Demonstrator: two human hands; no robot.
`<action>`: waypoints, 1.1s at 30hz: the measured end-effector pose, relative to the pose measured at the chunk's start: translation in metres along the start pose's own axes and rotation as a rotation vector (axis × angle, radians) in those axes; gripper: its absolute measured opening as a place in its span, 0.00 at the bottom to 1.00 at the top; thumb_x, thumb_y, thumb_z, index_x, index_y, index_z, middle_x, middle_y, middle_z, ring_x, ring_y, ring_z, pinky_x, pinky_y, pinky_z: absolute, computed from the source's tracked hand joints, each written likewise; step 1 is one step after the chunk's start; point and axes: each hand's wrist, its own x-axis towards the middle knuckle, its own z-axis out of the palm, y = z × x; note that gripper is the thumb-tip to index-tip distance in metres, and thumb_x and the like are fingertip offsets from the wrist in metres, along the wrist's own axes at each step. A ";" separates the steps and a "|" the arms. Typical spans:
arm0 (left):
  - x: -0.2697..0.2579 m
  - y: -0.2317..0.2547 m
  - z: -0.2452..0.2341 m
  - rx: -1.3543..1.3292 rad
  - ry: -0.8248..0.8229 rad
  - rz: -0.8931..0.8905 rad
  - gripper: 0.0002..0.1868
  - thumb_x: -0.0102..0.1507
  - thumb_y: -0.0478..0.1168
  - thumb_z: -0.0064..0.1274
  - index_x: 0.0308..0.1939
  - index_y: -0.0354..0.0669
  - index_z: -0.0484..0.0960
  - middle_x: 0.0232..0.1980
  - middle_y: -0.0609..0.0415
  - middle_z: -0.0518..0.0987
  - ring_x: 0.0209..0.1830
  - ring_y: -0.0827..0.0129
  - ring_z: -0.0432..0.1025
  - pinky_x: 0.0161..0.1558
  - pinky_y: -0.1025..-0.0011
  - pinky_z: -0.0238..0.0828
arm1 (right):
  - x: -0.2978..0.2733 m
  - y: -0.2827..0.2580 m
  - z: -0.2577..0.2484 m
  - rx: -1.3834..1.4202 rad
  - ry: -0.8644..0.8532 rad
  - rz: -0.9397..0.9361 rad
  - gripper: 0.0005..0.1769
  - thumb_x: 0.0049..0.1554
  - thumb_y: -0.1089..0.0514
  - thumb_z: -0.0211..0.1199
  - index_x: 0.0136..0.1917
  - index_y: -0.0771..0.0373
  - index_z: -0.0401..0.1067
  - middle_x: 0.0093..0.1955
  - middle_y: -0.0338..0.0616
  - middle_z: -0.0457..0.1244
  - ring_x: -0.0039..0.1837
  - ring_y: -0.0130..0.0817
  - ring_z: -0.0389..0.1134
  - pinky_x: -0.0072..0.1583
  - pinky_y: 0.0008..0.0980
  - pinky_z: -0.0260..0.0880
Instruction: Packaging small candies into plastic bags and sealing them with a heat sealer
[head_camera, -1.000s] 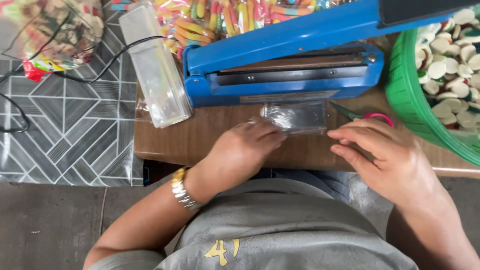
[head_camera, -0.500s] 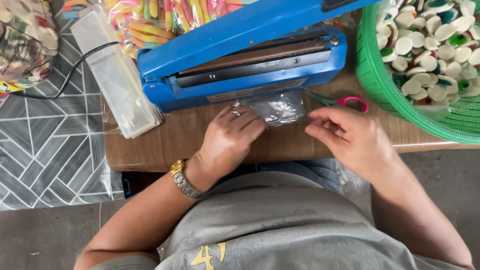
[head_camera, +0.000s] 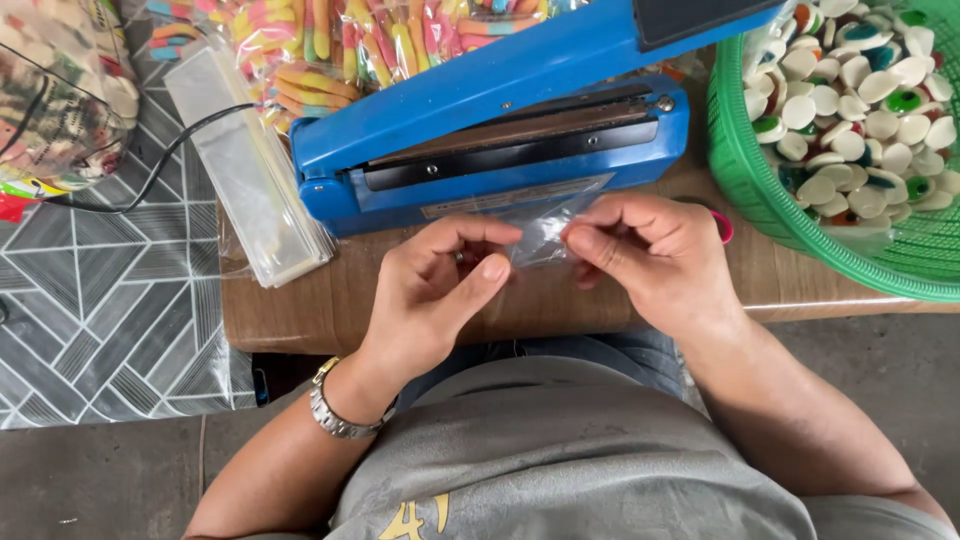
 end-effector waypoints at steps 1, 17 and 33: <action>0.002 0.009 -0.002 -0.021 -0.048 -0.059 0.14 0.68 0.39 0.54 0.53 0.32 0.84 0.36 0.50 0.78 0.37 0.73 0.69 0.42 0.75 0.70 | 0.003 -0.005 0.002 -0.051 -0.037 -0.018 0.05 0.58 0.68 0.68 0.43 0.75 0.76 0.35 0.54 0.69 0.36 0.34 0.73 0.38 0.32 0.81; 0.015 -0.003 0.014 -0.198 0.133 -0.721 0.24 0.66 0.51 0.50 0.42 0.31 0.88 0.35 0.41 0.88 0.20 0.63 0.77 0.22 0.75 0.70 | 0.021 -0.076 -0.005 -1.004 0.125 -1.072 0.10 0.69 0.70 0.63 0.45 0.78 0.77 0.42 0.62 0.69 0.39 0.44 0.68 0.41 0.37 0.63; 0.017 -0.023 0.025 -0.229 0.286 -0.556 0.21 0.66 0.46 0.55 0.42 0.25 0.87 0.32 0.32 0.86 0.18 0.54 0.80 0.15 0.73 0.73 | 0.091 -0.048 -0.038 -1.362 0.182 -0.976 0.09 0.75 0.58 0.68 0.56 0.68 0.77 0.51 0.54 0.70 0.47 0.48 0.70 0.44 0.42 0.68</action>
